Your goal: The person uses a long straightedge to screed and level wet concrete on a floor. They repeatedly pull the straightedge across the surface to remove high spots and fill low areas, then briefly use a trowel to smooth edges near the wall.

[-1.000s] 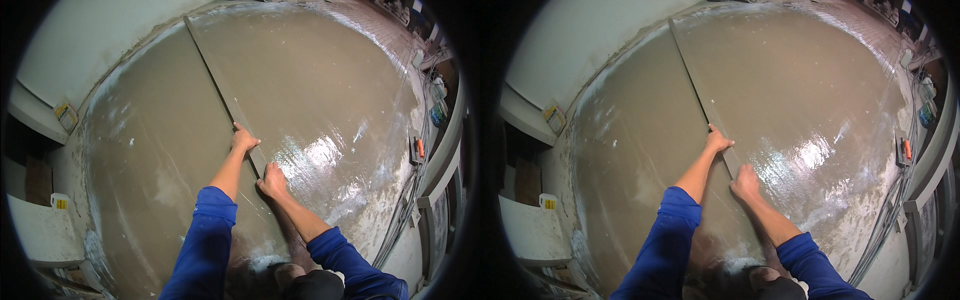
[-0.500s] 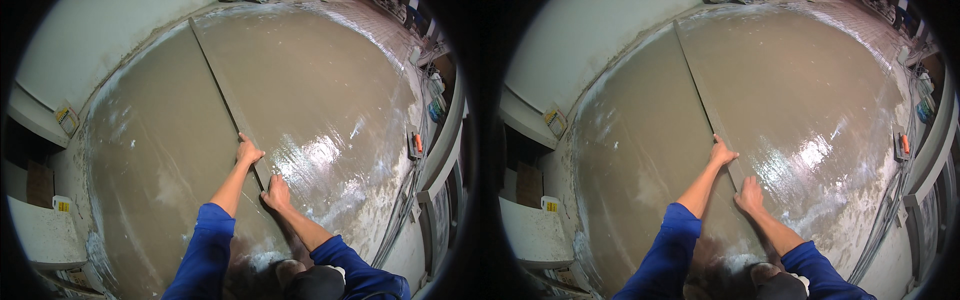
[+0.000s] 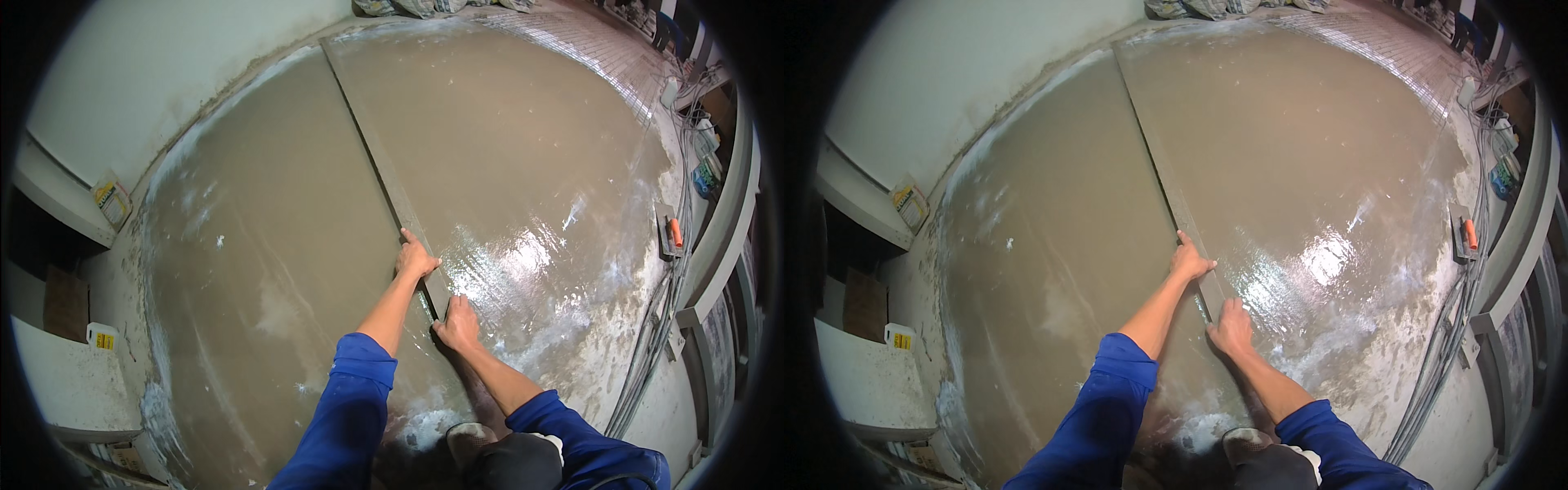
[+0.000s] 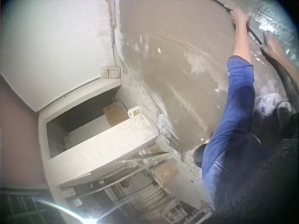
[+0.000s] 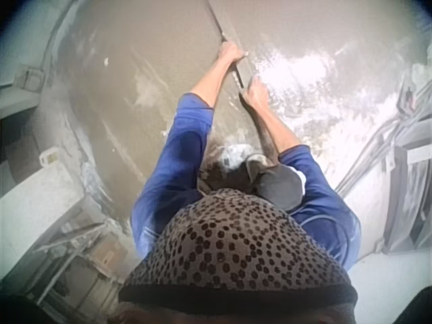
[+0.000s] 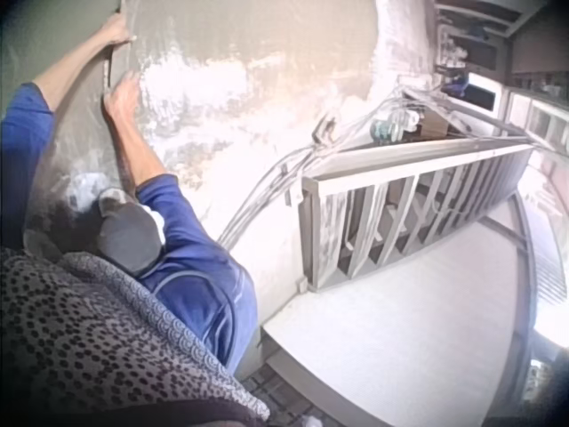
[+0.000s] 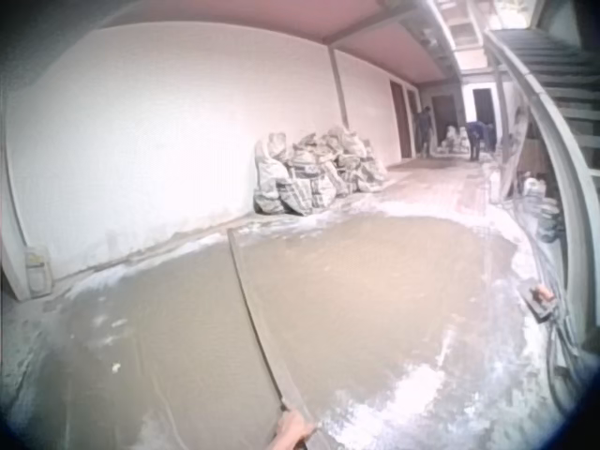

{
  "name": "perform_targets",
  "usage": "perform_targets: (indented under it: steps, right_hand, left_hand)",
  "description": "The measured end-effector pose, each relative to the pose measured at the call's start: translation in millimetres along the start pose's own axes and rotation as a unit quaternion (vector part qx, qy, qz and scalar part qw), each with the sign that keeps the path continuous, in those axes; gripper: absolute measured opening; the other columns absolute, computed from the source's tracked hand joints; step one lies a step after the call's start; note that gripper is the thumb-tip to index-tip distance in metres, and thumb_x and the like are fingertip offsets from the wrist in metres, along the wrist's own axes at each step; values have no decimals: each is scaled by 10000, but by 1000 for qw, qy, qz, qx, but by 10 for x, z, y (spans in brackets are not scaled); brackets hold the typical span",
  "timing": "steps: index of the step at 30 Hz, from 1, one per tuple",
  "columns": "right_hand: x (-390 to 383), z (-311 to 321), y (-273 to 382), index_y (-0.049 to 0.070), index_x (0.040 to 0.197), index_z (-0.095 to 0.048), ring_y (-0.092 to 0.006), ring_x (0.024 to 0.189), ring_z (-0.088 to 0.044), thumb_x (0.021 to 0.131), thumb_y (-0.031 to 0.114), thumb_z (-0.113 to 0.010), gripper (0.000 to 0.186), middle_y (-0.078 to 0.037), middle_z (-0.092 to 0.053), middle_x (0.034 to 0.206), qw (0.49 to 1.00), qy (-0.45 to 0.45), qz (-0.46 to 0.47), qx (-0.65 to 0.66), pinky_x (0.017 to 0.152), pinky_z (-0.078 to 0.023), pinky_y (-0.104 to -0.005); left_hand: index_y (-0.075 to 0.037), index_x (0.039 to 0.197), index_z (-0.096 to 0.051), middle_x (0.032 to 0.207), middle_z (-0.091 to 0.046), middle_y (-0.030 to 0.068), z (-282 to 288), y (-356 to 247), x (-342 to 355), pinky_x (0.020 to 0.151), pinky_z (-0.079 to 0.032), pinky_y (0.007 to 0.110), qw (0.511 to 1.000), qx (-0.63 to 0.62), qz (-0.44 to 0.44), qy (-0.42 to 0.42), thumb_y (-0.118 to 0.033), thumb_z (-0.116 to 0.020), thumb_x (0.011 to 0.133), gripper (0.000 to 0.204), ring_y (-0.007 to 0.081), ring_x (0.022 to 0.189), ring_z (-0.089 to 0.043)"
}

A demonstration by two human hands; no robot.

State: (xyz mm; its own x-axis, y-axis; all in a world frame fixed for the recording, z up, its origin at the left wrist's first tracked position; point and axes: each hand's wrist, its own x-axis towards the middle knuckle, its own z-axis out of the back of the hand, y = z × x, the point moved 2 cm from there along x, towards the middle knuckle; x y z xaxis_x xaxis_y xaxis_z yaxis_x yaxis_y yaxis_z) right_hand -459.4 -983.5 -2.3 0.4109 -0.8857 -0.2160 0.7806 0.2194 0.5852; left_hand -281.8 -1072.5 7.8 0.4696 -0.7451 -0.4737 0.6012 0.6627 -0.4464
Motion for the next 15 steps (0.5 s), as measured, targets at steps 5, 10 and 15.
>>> perform_targets:
  steps: [5, 10, 15]
  right_hand:
    - [-211, 33, -112, -15, 1106, -469, -431, 1055, -537, 710, 188, -787, 547, -215, -488, 1115, 1000, -4, 2, 0, 869, -489, -523]
    - [-577, 129, -302, -14, 1108, -461, -428, 1078, -529, 709, 183, -796, 556, -216, -486, 1125, 1000, 7, -8, -3, 872, -486, -520]
    - [-646, 129, -329, -11, 1089, -461, -433, 1050, -537, 701, 173, -802, 548, -219, -493, 1103, 1000, -20, 6, 11, 863, -487, -523]
  left_hand:
    - [78, 1536, 64, 1395, -504, 279, -181, 3, -234, 1038, -469, 428, 1000, 5, -14, -16, -412, -858, 734, 1316, 393, 1250, -551]
    - [69, 1541, 45, 1421, -475, 290, -431, -3, -543, 1056, -455, 438, 1000, -3, -23, 3, -409, -848, 750, 1285, 401, 1270, -530]
    - [21, 1565, -46, 1423, -473, 299, -338, 303, -789, 1090, -419, 469, 993, -4, -116, -20, -467, -811, 765, 1210, 413, 1296, -504]
